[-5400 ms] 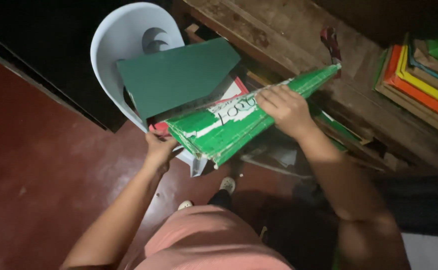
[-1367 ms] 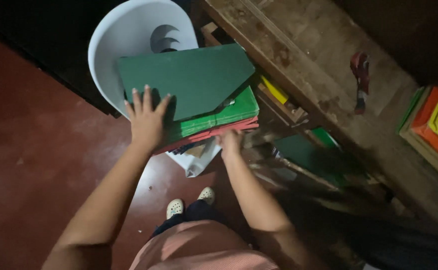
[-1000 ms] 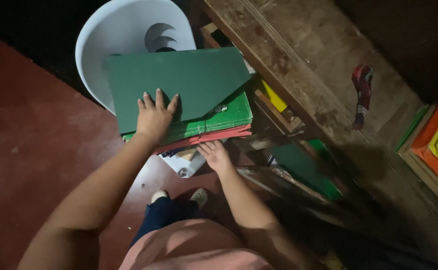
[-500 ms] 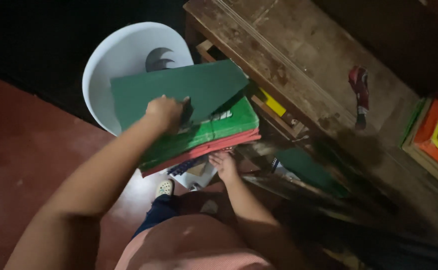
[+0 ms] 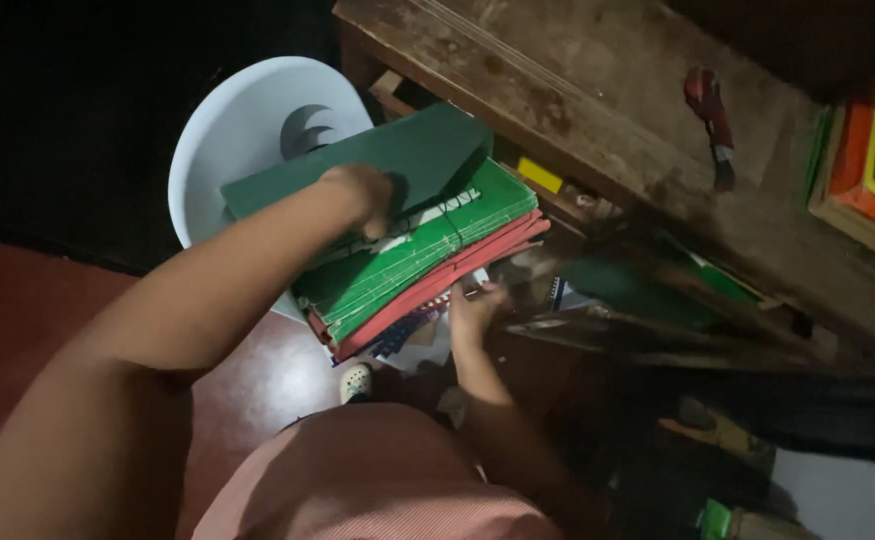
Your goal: Dusting and organizing school/office folders into a storage box.
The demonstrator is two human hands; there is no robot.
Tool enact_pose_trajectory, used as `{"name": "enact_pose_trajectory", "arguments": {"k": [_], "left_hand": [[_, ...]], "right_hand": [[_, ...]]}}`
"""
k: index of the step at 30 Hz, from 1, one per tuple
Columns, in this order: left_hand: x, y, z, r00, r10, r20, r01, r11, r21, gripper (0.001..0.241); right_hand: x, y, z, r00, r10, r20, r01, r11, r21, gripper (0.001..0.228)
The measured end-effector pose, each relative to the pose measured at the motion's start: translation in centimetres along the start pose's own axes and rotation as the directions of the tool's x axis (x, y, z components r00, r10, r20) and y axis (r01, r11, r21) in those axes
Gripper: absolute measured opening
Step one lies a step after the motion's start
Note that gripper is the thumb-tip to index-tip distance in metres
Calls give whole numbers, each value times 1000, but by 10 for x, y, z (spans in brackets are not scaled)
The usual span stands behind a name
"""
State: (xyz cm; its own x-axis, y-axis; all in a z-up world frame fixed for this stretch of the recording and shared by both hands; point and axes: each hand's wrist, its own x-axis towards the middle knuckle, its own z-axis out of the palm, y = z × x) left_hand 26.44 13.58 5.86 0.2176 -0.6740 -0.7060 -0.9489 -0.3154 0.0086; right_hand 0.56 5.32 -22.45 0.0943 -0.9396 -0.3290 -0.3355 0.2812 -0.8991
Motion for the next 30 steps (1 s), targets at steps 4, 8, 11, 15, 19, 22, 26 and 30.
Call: {"name": "enact_pose_trajectory", "arguments": {"k": [4,8,11,15,19,22,26,30], "left_hand": [[21,1,15,995,-51,-91,55,997,45,41],[49,14,26,991,-121,-59,129,981,142,58],[-8,26,17,978,-155,-138,150,988,-48,106],[-1,44,29,949,-310,-58,294,937,-188,128],[-57,37,7,934,-148,-326,61,963,-263,60],[-59,15,-3,849,-87,-521,-50,969,-244,36],[-14,-29,6,807,-182,-561,-50,927,-373,37],[-65,-37,2,839,-76,-538,-220,857,-465,49]], "right_hand": [[-15,4,31,994,63,87,-89,933,348,20],[-14,-4,36,854,272,443,-497,679,541,24],[-18,-5,34,849,242,469,-501,651,571,25],[-21,-10,38,844,200,498,-503,621,602,27],[-26,-23,49,829,128,545,-514,559,650,31],[-31,-39,53,822,70,565,-517,508,689,34],[-75,-100,26,899,35,437,-325,722,611,32],[-61,-118,5,930,81,358,-257,840,478,99]]}}
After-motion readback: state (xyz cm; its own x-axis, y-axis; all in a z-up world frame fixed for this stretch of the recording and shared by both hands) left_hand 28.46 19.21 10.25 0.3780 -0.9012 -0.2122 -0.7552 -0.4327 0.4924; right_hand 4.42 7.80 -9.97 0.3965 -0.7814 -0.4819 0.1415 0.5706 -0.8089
